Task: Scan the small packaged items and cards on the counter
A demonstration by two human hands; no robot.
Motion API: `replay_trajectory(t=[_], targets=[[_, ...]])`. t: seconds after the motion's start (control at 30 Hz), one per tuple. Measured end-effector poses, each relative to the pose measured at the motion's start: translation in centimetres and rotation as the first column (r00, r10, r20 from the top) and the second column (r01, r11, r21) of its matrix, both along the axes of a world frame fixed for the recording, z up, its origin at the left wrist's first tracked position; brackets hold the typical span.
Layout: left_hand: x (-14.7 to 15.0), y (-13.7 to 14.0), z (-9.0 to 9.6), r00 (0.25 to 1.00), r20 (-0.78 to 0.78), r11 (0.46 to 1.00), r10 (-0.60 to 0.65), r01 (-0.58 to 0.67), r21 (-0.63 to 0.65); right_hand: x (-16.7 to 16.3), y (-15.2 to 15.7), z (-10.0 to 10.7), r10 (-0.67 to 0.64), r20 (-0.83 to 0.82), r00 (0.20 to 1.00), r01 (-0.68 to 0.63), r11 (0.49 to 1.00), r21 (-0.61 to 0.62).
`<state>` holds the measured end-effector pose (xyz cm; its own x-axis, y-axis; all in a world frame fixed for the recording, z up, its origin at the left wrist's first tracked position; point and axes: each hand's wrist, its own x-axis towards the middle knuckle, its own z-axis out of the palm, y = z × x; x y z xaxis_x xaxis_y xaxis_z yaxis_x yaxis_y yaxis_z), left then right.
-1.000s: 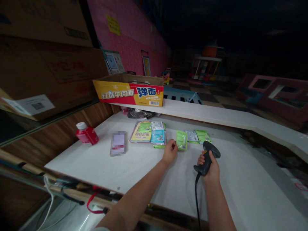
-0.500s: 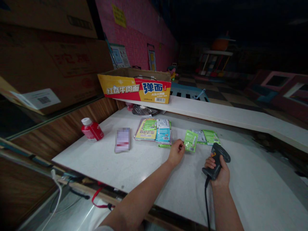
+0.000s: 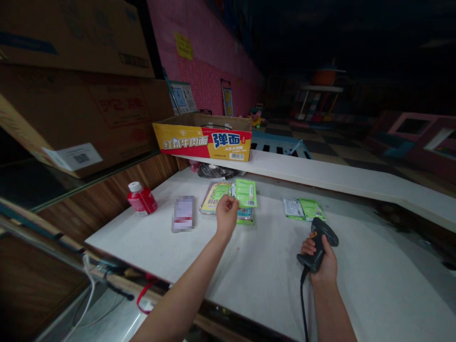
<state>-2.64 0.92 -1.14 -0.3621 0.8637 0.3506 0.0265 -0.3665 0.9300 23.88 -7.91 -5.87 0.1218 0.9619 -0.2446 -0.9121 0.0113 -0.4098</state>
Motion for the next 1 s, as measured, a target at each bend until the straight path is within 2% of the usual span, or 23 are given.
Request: replay_trajectory(t=[0.13, 0.23, 0.33, 0.43, 0.57, 0.6, 0.67, 0.73, 0.8, 0.9, 1.0], targets=[[-5.6, 2.2, 0.1, 0.979, -0.125, 0.979, 0.164, -0.176, -0.098, 0.0, 0.1, 0.0, 0.009, -0.002, 1.0, -0.009, 1.0, -0.003], [-8.2, 3.0, -0.1, 0.948, -0.257, 0.954, 0.186, -0.236, -0.182, -0.1, 0.1, 0.1, 0.014, 0.05, 0.999, -0.014, 1.0, 0.001], [-9.2, 2.8, 0.2, 0.875, -0.45, 0.929, 0.179, -0.301, -0.215, -0.2, 0.1, 0.1, 0.007, 0.046, 0.999, -0.007, 1.0, 0.008], [-9.3, 1.7, 0.9, 0.728, -0.665, 0.895, 0.165, -0.393, -0.209, -0.2, 0.1, 0.0, 0.004, 0.064, 0.998, -0.006, 1.0, 0.026], [-8.6, -0.3, 1.7, 0.431, -0.88, 0.851, 0.201, -0.521, -0.061, -0.2, 0.1, 0.0, 0.01, 0.106, 0.994, -0.014, 0.999, 0.037], [-8.3, -0.6, 1.7, 0.377, -0.904, 0.862, 0.201, -0.506, -0.02, -0.2, 0.1, 0.0, 0.01, 0.103, 0.995, -0.014, 0.999, 0.034], [-7.7, -1.1, 1.4, 0.319, -0.931, 0.918, 0.177, -0.394, 0.039, -0.2, 0.1, 0.1, 0.013, 0.091, 0.996, -0.016, 1.0, 0.026], [-7.1, -1.4, 0.7, 0.302, -0.943, 0.968, 0.139, -0.242, 0.065, -0.2, 0.1, 0.1, 0.012, 0.066, 0.998, -0.013, 1.0, 0.016], [-6.7, -1.5, -0.1, 0.299, -0.948, 0.987, 0.104, -0.148, 0.062, -0.2, 0.1, 0.1, 0.014, 0.04, 0.999, -0.014, 1.0, 0.008], [-6.3, -1.6, -1.0, 0.294, -0.953, 0.99, 0.069, -0.136, 0.029, -0.1, 0.2, 0.1, 0.029, 0.044, 0.999, -0.029, 0.999, 0.013], [-5.9, -1.5, -0.9, 0.288, -0.954, 0.985, 0.079, -0.17, 0.03, -0.1, 0.4, 0.1, 0.024, 0.075, 0.997, -0.026, 0.999, 0.03]])
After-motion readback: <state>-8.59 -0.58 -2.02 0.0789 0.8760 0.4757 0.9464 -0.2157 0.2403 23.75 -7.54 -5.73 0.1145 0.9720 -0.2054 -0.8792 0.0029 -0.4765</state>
